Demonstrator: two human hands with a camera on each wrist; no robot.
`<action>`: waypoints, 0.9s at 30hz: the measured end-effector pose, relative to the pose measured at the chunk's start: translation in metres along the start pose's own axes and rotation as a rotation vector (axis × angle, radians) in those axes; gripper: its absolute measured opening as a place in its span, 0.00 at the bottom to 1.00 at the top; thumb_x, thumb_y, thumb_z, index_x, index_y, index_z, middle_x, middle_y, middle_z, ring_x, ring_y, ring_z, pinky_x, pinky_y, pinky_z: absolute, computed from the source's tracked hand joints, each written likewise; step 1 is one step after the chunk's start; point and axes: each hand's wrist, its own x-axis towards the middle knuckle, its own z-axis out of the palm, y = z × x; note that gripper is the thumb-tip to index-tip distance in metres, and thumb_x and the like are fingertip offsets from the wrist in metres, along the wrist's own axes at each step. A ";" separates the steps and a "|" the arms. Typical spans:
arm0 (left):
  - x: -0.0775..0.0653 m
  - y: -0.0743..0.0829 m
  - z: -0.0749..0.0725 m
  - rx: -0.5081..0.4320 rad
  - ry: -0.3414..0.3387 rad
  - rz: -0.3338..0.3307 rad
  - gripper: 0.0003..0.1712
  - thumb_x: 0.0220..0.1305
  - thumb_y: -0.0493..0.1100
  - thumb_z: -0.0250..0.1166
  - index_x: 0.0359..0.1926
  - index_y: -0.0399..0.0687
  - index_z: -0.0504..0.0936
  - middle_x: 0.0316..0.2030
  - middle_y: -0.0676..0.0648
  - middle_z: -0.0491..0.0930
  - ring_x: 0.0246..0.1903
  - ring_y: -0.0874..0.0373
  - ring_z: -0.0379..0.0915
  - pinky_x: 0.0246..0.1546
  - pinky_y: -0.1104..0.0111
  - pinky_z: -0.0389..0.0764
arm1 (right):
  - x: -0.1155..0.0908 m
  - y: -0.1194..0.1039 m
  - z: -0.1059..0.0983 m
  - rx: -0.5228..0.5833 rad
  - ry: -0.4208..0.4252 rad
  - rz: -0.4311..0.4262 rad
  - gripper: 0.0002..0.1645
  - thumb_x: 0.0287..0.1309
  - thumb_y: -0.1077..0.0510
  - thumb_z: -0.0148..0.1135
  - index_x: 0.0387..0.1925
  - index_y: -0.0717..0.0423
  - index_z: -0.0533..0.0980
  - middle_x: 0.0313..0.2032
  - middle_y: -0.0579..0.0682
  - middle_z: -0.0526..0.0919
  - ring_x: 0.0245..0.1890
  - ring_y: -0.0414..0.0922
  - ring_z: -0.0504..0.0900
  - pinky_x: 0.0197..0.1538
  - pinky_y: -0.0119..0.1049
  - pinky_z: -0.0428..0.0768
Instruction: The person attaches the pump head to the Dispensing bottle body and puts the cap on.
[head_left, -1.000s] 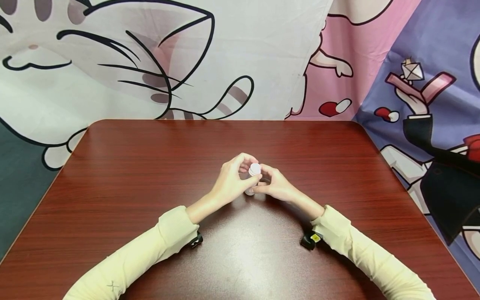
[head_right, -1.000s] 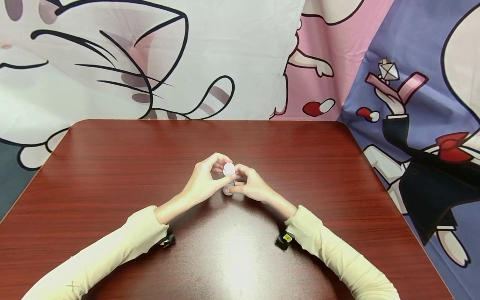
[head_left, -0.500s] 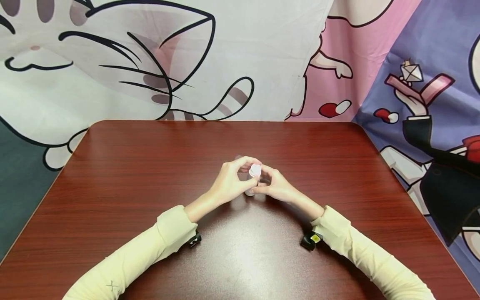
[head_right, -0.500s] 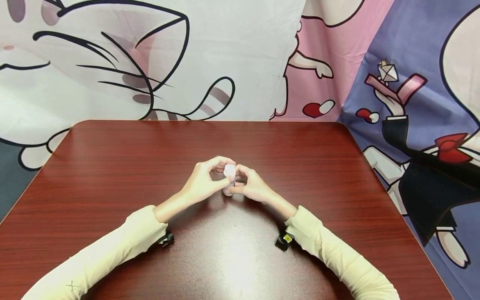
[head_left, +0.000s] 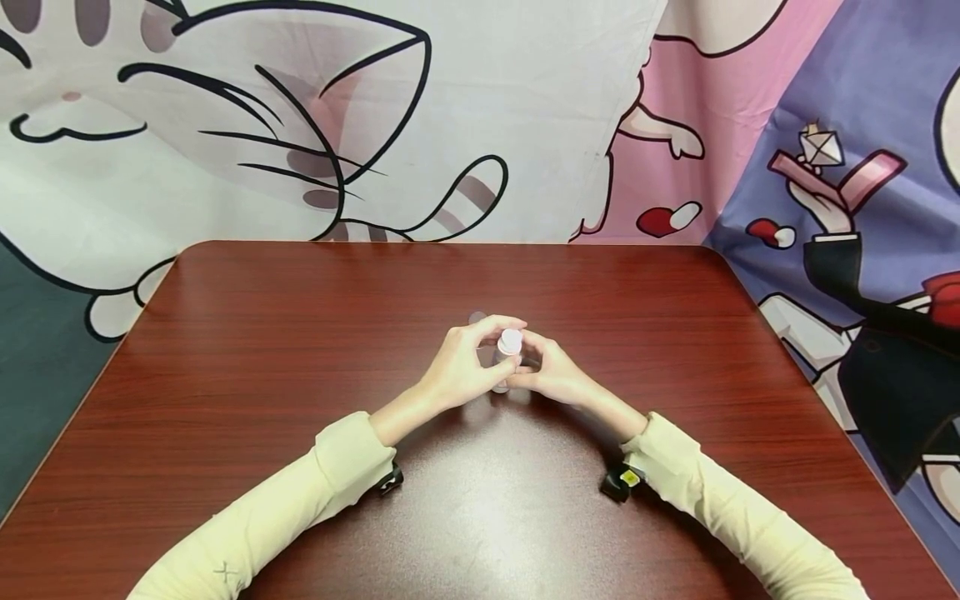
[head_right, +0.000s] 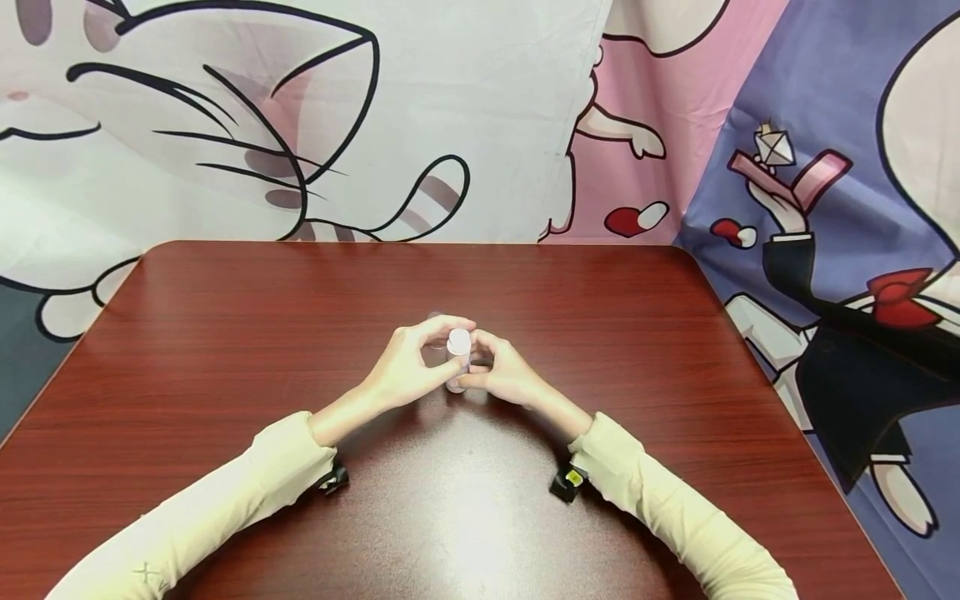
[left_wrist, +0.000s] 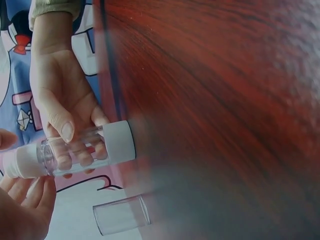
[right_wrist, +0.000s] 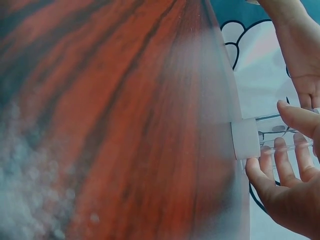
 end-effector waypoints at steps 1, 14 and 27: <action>0.000 0.000 0.000 -0.001 0.015 0.000 0.22 0.54 0.37 0.67 0.52 0.41 0.79 0.48 0.42 0.84 0.45 0.52 0.83 0.50 0.60 0.83 | 0.000 0.000 0.000 -0.011 0.000 -0.004 0.35 0.48 0.70 0.68 0.60 0.66 0.67 0.56 0.63 0.76 0.52 0.42 0.77 0.56 0.36 0.80; 0.000 0.004 0.003 0.037 0.217 -0.021 0.16 0.47 0.44 0.76 0.38 0.45 0.82 0.34 0.50 0.83 0.34 0.60 0.81 0.39 0.63 0.85 | 0.000 -0.002 0.001 -0.082 0.029 -0.013 0.32 0.45 0.69 0.70 0.55 0.63 0.71 0.52 0.57 0.78 0.50 0.38 0.76 0.56 0.32 0.79; -0.001 0.003 0.004 0.024 0.207 -0.003 0.11 0.50 0.40 0.73 0.37 0.45 0.85 0.34 0.48 0.82 0.31 0.59 0.81 0.36 0.64 0.85 | 0.001 -0.001 0.002 0.023 0.001 0.006 0.36 0.46 0.71 0.69 0.59 0.65 0.67 0.57 0.62 0.75 0.53 0.41 0.77 0.57 0.34 0.80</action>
